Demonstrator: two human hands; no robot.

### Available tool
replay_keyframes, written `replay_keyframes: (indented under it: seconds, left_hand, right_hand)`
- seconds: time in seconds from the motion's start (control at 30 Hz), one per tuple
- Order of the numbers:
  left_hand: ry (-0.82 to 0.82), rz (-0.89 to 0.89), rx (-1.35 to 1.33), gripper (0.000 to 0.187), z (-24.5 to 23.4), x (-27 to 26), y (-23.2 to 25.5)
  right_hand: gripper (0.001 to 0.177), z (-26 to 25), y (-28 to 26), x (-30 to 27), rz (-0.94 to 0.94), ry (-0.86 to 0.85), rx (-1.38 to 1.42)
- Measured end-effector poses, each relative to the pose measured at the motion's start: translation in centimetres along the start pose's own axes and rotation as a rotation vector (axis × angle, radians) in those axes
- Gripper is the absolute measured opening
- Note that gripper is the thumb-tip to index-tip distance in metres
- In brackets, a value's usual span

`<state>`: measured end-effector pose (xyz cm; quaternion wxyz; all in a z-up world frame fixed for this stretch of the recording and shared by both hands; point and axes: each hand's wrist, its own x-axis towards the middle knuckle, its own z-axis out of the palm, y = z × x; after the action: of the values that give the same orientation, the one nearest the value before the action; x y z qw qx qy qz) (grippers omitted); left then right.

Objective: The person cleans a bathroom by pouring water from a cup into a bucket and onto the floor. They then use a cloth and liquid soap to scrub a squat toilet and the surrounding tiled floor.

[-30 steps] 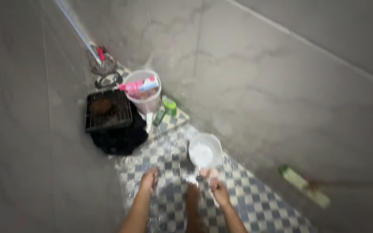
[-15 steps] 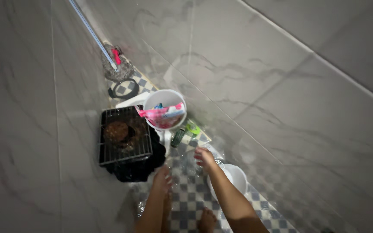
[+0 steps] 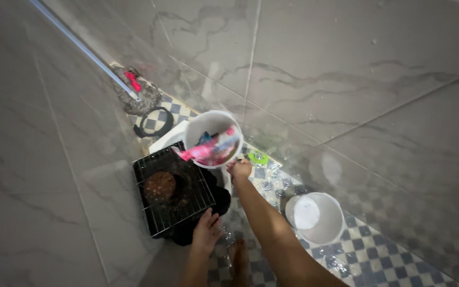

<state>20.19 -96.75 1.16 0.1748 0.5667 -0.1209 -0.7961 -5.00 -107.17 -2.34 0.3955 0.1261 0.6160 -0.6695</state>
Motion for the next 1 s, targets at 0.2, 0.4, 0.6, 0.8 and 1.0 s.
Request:
replay_keyframes:
  seconds: [0.2, 0.4, 0.6, 0.8, 1.0]
  left_hand:
    - [-0.032, -0.038, 0.031, 0.070, 2.9, 2.3, -0.3]
    - [-0.025, -0.029, -0.019, 0.068, 2.2, 3.0, -5.1]
    - [0.038, 0.021, -0.042, 0.059, 3.1, 0.6, -9.3]
    - [-0.045, 0.065, -0.162, 0.050, 6.6, 0.2, -14.0]
    - [-0.011, -0.056, -0.085, 0.042, 13.4, -3.3, -25.9]
  right_hand:
    - [0.072, -0.4, -0.9, 2.2, 0.146, 0.074, -0.223]
    - [0.031, -1.9, 1.8, 2.8, 0.037, -0.132, -0.304]
    - [0.039, -13.8, -2.2, -3.0, 0.060, -0.237, -0.158]
    - [0.039, -35.1, -8.4, -8.9, 0.166, -0.229, -0.096]
    - [0.027, -50.5, -8.3, -13.5, 0.119, 0.047, -0.114]
